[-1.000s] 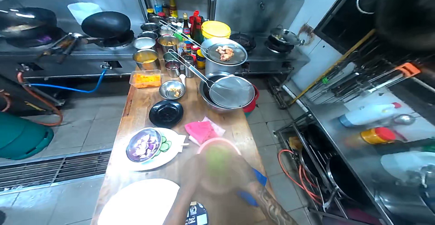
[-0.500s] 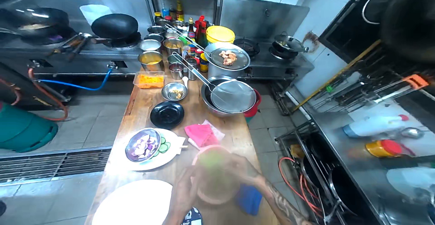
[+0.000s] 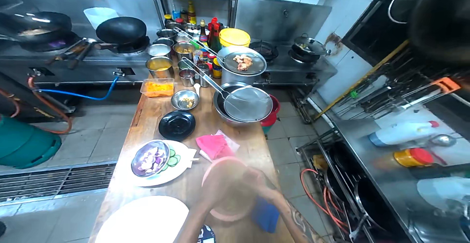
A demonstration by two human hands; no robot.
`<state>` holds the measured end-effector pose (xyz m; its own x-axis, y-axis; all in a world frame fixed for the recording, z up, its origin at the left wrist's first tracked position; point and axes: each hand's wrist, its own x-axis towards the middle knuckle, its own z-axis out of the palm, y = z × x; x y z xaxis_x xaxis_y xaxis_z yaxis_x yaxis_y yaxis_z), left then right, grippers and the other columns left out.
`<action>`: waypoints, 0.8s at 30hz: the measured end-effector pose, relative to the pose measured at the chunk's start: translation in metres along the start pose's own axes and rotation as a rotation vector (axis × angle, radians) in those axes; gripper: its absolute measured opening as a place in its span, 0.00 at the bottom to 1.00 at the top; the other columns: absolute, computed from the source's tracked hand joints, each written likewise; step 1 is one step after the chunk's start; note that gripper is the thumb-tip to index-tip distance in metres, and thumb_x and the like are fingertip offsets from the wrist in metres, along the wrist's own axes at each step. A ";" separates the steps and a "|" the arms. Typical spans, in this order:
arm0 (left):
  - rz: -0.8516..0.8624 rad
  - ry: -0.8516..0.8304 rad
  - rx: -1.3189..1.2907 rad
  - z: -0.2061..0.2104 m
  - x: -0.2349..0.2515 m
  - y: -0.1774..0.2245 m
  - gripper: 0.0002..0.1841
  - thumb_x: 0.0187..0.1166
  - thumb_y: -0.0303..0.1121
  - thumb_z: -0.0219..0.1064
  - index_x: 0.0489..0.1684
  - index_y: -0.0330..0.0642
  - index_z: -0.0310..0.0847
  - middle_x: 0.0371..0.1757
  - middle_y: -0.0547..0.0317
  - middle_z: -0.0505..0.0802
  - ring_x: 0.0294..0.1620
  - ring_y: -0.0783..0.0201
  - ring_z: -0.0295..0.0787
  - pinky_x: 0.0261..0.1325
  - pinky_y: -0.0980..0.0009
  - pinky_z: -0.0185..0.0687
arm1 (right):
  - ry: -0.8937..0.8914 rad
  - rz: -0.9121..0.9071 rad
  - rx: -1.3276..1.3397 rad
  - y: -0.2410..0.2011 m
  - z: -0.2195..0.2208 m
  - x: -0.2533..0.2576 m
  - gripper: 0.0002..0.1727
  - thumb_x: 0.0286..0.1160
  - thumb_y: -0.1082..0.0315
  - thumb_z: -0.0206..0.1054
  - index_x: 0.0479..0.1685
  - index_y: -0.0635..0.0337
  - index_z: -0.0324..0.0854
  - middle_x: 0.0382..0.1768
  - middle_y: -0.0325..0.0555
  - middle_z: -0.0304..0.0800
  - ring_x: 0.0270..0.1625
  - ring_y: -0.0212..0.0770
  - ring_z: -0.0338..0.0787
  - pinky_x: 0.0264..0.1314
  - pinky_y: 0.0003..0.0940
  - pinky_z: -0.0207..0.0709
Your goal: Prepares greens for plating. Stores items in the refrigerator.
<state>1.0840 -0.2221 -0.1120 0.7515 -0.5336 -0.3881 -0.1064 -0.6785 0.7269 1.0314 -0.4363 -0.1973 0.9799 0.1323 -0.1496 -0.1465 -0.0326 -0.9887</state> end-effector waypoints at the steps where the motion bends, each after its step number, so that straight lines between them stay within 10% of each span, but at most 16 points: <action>1: -0.005 0.012 -0.002 -0.002 -0.002 0.001 0.18 0.87 0.37 0.62 0.64 0.33 0.86 0.69 0.40 0.88 0.76 0.46 0.80 0.83 0.56 0.67 | 0.012 0.001 -0.028 -0.006 -0.003 -0.001 0.21 0.68 0.72 0.71 0.62 0.67 0.82 0.56 0.45 0.91 0.50 0.34 0.91 0.55 0.33 0.87; 8: 0.019 0.300 -0.090 0.030 -0.005 -0.065 0.18 0.82 0.41 0.64 0.58 0.36 0.86 0.52 0.46 0.95 0.55 0.52 0.93 0.65 0.50 0.85 | 0.196 0.097 -0.550 -0.022 -0.006 -0.002 0.18 0.78 0.59 0.66 0.61 0.56 0.89 0.59 0.47 0.91 0.57 0.40 0.89 0.61 0.35 0.82; 11: -0.019 0.106 0.027 0.033 -0.011 -0.065 0.19 0.82 0.40 0.65 0.61 0.35 0.87 0.59 0.41 0.93 0.64 0.46 0.90 0.73 0.47 0.80 | -0.018 0.277 -0.936 -0.047 0.011 0.011 0.22 0.86 0.62 0.58 0.75 0.54 0.82 0.74 0.53 0.84 0.79 0.52 0.80 0.86 0.47 0.66; 15: 0.007 0.040 0.173 0.040 -0.008 -0.066 0.18 0.81 0.40 0.65 0.60 0.39 0.89 0.63 0.45 0.92 0.71 0.48 0.85 0.79 0.52 0.74 | -0.279 0.282 -1.285 -0.019 0.026 0.037 0.25 0.82 0.65 0.60 0.77 0.62 0.76 0.79 0.62 0.76 0.80 0.68 0.74 0.81 0.65 0.64; 20: 0.131 0.063 0.190 0.034 -0.020 -0.074 0.14 0.76 0.34 0.68 0.49 0.32 0.90 0.61 0.41 0.92 0.71 0.44 0.84 0.78 0.51 0.75 | -0.106 0.296 -1.118 -0.052 0.016 0.026 0.21 0.84 0.62 0.55 0.67 0.56 0.86 0.74 0.54 0.84 0.79 0.59 0.76 0.83 0.56 0.64; 24: -0.003 0.024 0.248 0.031 -0.009 -0.070 0.20 0.82 0.38 0.63 0.67 0.36 0.85 0.73 0.44 0.87 0.80 0.48 0.77 0.84 0.53 0.69 | -0.014 0.165 -0.583 -0.036 -0.009 0.009 0.18 0.83 0.58 0.63 0.56 0.62 0.90 0.53 0.52 0.94 0.57 0.42 0.91 0.68 0.42 0.80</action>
<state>1.0640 -0.1855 -0.1771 0.7671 -0.5211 -0.3743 -0.2581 -0.7847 0.5635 1.0470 -0.4432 -0.1635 0.9480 0.0923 -0.3047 -0.1942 -0.5906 -0.7833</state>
